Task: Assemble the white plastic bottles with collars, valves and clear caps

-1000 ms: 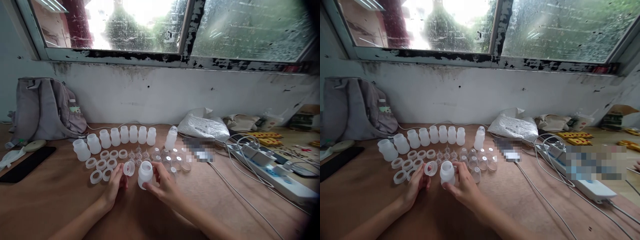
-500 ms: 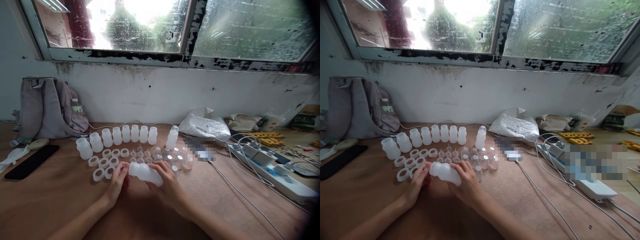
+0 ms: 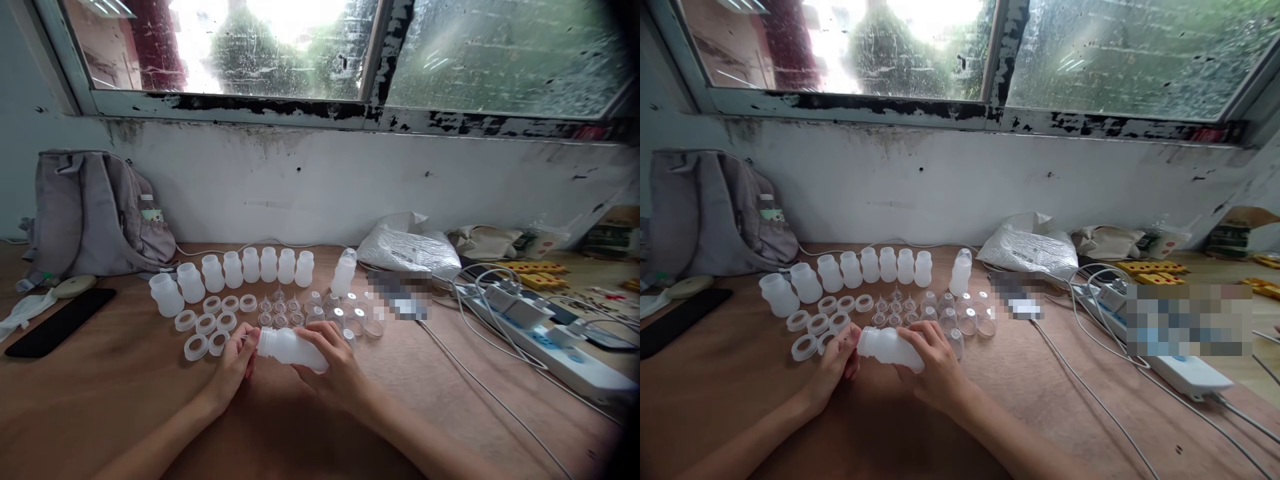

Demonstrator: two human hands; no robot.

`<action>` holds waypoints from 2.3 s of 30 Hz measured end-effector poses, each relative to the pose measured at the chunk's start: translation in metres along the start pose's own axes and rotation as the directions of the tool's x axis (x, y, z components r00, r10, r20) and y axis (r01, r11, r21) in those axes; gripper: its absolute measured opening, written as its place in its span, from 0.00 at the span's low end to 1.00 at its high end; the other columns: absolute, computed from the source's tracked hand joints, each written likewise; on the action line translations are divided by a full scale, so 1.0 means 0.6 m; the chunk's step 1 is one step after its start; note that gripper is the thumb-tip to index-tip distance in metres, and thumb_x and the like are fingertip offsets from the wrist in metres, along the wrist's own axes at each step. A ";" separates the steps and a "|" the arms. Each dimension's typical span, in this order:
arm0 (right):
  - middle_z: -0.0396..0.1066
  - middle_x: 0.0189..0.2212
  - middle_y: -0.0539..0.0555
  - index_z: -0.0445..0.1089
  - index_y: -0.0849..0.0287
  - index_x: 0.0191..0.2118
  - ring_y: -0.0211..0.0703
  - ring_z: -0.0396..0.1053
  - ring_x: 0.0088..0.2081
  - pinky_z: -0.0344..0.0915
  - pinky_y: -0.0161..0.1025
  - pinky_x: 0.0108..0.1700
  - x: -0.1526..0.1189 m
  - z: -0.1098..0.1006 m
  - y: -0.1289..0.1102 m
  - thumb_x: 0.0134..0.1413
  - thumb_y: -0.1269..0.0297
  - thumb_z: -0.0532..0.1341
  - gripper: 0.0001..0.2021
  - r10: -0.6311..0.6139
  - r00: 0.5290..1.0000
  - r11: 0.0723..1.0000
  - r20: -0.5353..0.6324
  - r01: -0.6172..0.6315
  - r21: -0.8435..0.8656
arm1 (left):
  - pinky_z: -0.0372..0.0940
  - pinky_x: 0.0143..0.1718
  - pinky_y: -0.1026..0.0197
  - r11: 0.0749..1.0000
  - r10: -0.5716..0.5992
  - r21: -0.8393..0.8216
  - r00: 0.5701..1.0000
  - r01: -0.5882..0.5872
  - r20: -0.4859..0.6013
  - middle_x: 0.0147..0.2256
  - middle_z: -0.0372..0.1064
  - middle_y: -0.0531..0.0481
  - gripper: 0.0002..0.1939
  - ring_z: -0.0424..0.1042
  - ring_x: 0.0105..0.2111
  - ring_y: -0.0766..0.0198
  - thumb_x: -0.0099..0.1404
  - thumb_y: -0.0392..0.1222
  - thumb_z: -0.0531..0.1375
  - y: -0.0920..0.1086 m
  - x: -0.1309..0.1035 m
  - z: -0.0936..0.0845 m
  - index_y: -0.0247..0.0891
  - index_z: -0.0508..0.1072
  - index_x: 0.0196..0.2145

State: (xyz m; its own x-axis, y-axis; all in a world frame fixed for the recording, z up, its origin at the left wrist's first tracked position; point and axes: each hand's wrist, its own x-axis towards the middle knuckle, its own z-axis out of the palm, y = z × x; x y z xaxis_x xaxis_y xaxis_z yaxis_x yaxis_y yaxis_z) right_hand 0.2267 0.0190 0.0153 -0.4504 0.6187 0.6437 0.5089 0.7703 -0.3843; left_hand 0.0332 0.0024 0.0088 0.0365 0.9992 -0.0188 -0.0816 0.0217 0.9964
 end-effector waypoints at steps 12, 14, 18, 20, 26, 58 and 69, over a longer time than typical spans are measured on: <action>0.64 0.35 0.54 0.64 0.56 0.43 0.43 0.64 0.35 0.63 0.37 0.36 0.007 -0.015 -0.017 0.42 0.64 0.62 0.18 0.168 0.976 0.964 0.136 -0.191 0.184 | 0.52 0.17 0.69 0.997 0.057 -0.048 0.998 -0.056 0.020 0.16 0.54 0.60 0.13 0.52 0.15 0.73 0.58 0.52 0.54 0.009 -0.005 -0.004 0.39 0.62 0.31; 0.65 0.35 0.54 0.64 0.56 0.42 0.43 0.64 0.36 0.62 0.37 0.36 0.008 -0.014 -0.015 0.42 0.64 0.62 0.18 0.199 0.971 0.957 0.134 -0.222 0.188 | 0.58 0.22 0.68 0.992 0.080 -0.102 0.997 -0.079 0.013 0.24 0.61 0.55 0.12 0.60 0.21 0.70 0.56 0.45 0.57 0.014 -0.005 -0.008 0.39 0.65 0.37; 0.66 0.35 0.53 0.64 0.57 0.42 0.42 0.65 0.35 0.61 0.37 0.36 0.007 -0.008 -0.008 0.43 0.62 0.62 0.17 0.252 0.959 0.950 0.126 -0.270 0.155 | 0.61 0.35 0.63 0.966 0.088 -0.247 0.996 -0.082 0.016 0.37 0.64 0.48 0.17 0.64 0.36 0.63 0.53 0.39 0.58 0.018 0.002 -0.013 0.39 0.66 0.42; 0.66 0.35 0.53 0.64 0.57 0.42 0.42 0.65 0.35 0.61 0.37 0.36 0.006 -0.005 -0.007 0.43 0.62 0.62 0.17 0.260 0.957 0.950 0.131 -0.278 0.142 | 0.60 0.35 0.63 0.967 0.038 -0.251 0.999 -0.041 -0.015 0.36 0.65 0.49 0.16 0.64 0.36 0.63 0.55 0.41 0.58 0.017 0.006 -0.015 0.39 0.66 0.43; 0.65 0.36 0.53 0.63 0.56 0.42 0.42 0.65 0.36 0.62 0.37 0.37 0.005 -0.004 -0.013 0.43 0.63 0.61 0.17 0.245 0.955 0.953 0.169 -0.269 0.141 | 0.58 0.42 0.61 0.961 0.048 -0.272 0.998 -0.059 -0.047 0.39 0.66 0.47 0.18 0.64 0.41 0.60 0.49 0.34 0.61 0.018 0.011 -0.018 0.37 0.67 0.40; 0.66 0.38 0.57 0.60 0.59 0.47 0.45 0.66 0.37 0.65 0.40 0.35 -0.007 0.007 -0.008 0.47 0.59 0.58 0.20 0.099 0.990 0.982 0.104 -0.080 -0.169 | 0.58 0.46 0.62 0.934 -0.029 -0.355 0.999 0.042 0.042 0.43 0.68 0.45 0.17 0.64 0.45 0.60 0.53 0.42 0.62 0.013 0.012 -0.017 0.37 0.69 0.41; 0.69 0.37 0.54 0.62 0.57 0.45 0.44 0.67 0.36 0.64 0.39 0.37 -0.002 -0.006 -0.033 0.45 0.60 0.60 0.19 0.229 0.947 0.971 0.226 -0.238 0.017 | 0.61 0.40 0.60 0.987 -0.078 -0.126 0.985 0.098 0.156 0.38 0.71 0.44 0.21 0.68 0.39 0.56 0.54 0.48 0.61 0.001 -0.002 -0.011 0.35 0.69 0.44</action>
State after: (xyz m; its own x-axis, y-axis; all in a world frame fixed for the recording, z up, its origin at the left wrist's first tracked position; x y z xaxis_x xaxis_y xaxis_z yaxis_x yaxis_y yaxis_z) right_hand 0.2199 0.0025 0.0244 -0.4759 0.7969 0.3721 0.5892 0.6030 -0.5378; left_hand 0.0265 0.0012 0.0086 0.1977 0.9767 -0.0834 -0.2029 0.1240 0.9713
